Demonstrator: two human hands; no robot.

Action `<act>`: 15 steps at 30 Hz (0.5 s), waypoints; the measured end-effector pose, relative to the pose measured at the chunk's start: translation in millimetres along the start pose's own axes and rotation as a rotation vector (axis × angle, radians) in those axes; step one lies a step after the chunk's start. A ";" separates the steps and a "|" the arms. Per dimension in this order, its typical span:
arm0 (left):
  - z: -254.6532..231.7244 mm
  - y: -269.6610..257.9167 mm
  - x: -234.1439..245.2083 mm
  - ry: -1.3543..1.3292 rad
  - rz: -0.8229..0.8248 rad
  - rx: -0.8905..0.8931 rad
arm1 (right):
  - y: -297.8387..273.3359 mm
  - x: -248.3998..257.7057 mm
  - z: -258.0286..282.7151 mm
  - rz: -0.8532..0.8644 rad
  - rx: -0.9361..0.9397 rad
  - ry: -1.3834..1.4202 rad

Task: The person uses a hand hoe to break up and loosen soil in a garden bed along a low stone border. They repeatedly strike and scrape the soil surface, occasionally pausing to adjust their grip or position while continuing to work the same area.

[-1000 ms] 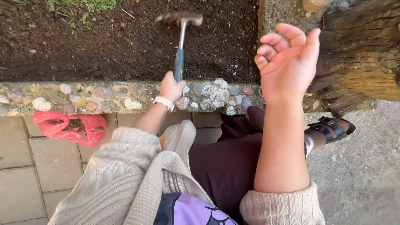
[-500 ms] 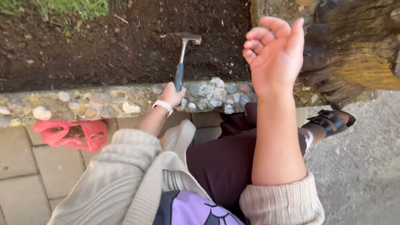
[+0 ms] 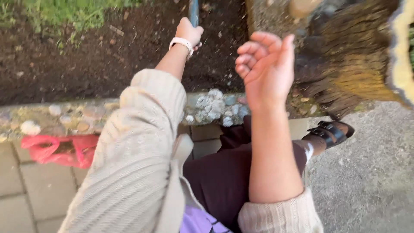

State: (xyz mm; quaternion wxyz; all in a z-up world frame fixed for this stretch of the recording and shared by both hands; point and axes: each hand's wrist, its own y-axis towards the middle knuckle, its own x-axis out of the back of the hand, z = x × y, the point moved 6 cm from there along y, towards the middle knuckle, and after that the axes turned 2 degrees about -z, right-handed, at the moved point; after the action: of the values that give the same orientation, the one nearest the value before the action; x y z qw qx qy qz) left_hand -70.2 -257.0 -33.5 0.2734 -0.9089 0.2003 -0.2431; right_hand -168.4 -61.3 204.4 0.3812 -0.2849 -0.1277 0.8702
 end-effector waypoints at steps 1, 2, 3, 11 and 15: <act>8.5 12.8 -8.7 -0.001 0.005 -0.021 | 1.8 1.4 -0.2 0.001 0.021 0.003; 22.8 26.6 -18.6 -0.025 -0.016 0.073 | 4.0 5.5 -3.6 -0.029 -0.019 0.020; 37.7 40.8 -28.9 -0.048 -0.036 0.167 | 6.4 9.7 -8.4 -0.057 -0.060 0.037; 126.6 -45.7 -19.5 0.094 0.112 0.185 | 7.4 7.6 -4.7 -0.070 -0.063 0.037; 139.3 -132.7 13.7 0.233 0.247 0.237 | 6.4 6.6 -7.3 -0.039 -0.042 0.049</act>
State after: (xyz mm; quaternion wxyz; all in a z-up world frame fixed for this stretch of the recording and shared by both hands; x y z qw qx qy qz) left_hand 48.2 -106.0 -52.1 0.3812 -0.8046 0.3103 -0.3331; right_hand -171.5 -60.7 193.0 0.3952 -0.3117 -0.1422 0.8523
